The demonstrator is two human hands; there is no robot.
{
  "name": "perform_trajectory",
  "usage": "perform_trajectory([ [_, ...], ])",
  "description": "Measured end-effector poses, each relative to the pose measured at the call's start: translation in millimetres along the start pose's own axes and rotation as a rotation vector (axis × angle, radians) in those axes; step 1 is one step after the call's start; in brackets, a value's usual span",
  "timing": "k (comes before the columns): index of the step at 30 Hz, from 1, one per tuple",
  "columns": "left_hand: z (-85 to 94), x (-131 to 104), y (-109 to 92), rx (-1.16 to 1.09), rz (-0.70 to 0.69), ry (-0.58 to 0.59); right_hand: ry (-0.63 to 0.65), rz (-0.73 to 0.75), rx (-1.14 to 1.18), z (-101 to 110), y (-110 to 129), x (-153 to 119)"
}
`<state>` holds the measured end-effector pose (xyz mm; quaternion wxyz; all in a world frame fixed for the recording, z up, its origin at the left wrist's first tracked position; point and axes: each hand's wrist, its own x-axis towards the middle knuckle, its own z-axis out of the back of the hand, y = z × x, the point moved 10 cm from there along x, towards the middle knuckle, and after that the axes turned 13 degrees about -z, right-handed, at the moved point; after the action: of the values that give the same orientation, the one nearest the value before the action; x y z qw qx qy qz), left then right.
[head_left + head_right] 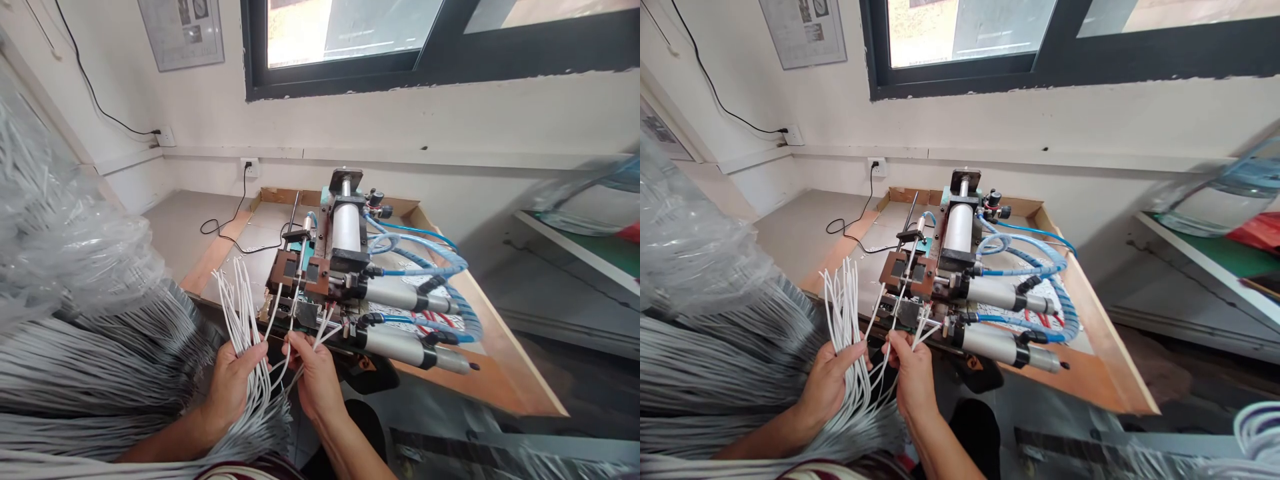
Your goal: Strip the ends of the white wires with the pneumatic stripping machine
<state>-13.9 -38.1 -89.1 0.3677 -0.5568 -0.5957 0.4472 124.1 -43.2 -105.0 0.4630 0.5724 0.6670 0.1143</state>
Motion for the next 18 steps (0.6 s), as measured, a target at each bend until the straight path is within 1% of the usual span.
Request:
perform_trajectory([
  [4, -6.2, -1, 3, -0.007, 0.004, 0.071, 0.174, -0.057, -0.06, -23, -10, -5],
  [6, -9.8, -2, 4, -0.006, 0.008, 0.109, 0.208, -0.022, -0.073, -27, -9, -8],
  [8, -9.5, -2, 1, -0.01, -0.003, 0.102, 0.16, 0.057, -0.041, -21, -3, -10],
  [11, -3.1, 0, -3, -0.015, -0.014, 0.022, 0.07, 0.11, 0.013, -8, 2, -9],
  [14, 0.4, 1, -3, -0.025, 0.02, -0.039, 0.022, 0.114, 0.056, 0, 3, -8],
  [18, -1.6, 1, -6, -0.048, 0.027, -0.043, -0.014, 0.08, 0.117, 1, 4, -5],
])
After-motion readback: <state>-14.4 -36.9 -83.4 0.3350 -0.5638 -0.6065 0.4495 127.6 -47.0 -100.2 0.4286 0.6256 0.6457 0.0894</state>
